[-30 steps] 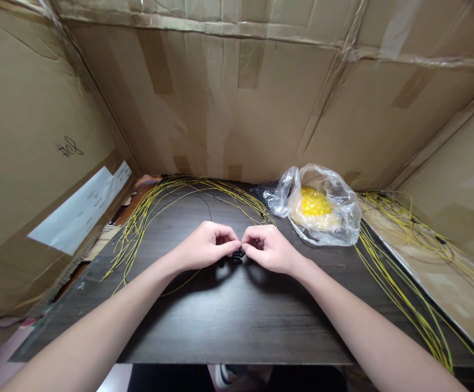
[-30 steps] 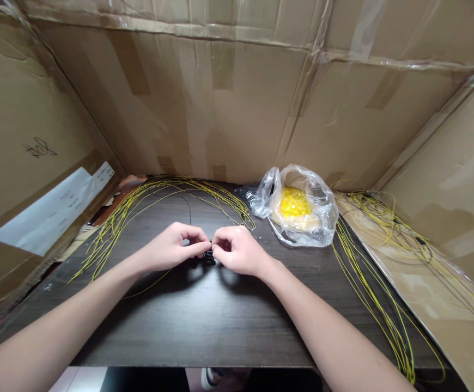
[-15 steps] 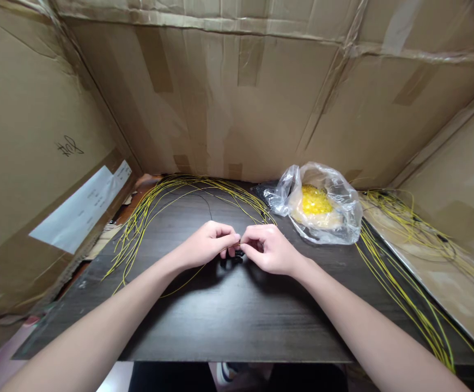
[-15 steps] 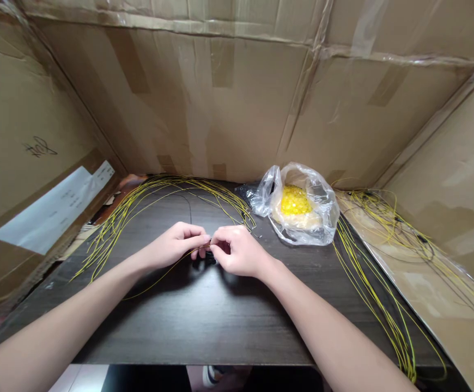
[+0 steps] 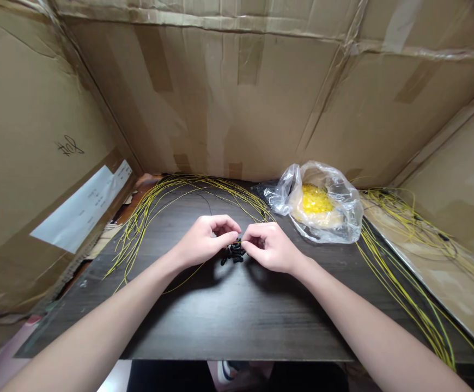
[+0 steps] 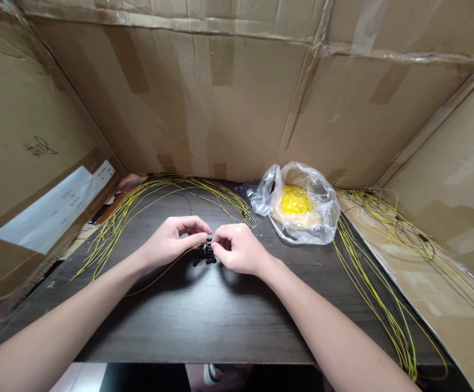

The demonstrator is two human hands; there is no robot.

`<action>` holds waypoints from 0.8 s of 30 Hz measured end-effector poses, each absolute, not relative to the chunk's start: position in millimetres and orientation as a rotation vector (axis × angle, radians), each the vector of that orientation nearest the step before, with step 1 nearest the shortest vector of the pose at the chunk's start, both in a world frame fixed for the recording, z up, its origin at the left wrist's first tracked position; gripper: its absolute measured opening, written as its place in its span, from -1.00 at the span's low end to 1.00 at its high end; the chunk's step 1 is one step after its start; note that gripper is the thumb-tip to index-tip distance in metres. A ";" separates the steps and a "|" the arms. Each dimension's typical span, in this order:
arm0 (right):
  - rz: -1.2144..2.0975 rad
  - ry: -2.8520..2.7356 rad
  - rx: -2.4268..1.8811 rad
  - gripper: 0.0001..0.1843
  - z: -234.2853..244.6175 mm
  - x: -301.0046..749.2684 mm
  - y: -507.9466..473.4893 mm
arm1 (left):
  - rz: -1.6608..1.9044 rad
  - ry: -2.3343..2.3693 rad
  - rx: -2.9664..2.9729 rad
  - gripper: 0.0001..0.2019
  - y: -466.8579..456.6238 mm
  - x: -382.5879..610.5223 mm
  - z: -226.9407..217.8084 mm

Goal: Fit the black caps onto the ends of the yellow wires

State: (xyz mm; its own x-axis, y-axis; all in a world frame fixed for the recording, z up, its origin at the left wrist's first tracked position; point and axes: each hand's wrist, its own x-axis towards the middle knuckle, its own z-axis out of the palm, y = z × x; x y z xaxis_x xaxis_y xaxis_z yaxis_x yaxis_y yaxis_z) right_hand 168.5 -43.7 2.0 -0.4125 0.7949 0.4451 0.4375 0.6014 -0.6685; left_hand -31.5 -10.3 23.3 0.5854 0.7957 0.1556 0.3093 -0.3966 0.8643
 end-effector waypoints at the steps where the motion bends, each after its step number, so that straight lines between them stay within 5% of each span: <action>1: 0.624 -2.035 -0.996 -0.86 2.3 168.7 -43.3 | 0.740 0.871 2.023 -0.87 -11.3 -32.2 24.7; 24: 1.331 -1.599 -1.086 -0.83 5.9 167.9 -39.4 | 0.830 0.745 2.303 -0.84 -12.2 -32.7 22.2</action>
State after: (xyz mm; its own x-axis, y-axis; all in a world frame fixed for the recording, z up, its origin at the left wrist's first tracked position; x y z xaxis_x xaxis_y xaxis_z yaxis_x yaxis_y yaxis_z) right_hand 167.9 -39.4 5.9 -0.3362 0.9410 0.0400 0.1316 0.0890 -0.9873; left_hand -32.7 -12.2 22.2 0.6514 0.6595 0.3752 0.3024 -0.6792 0.6688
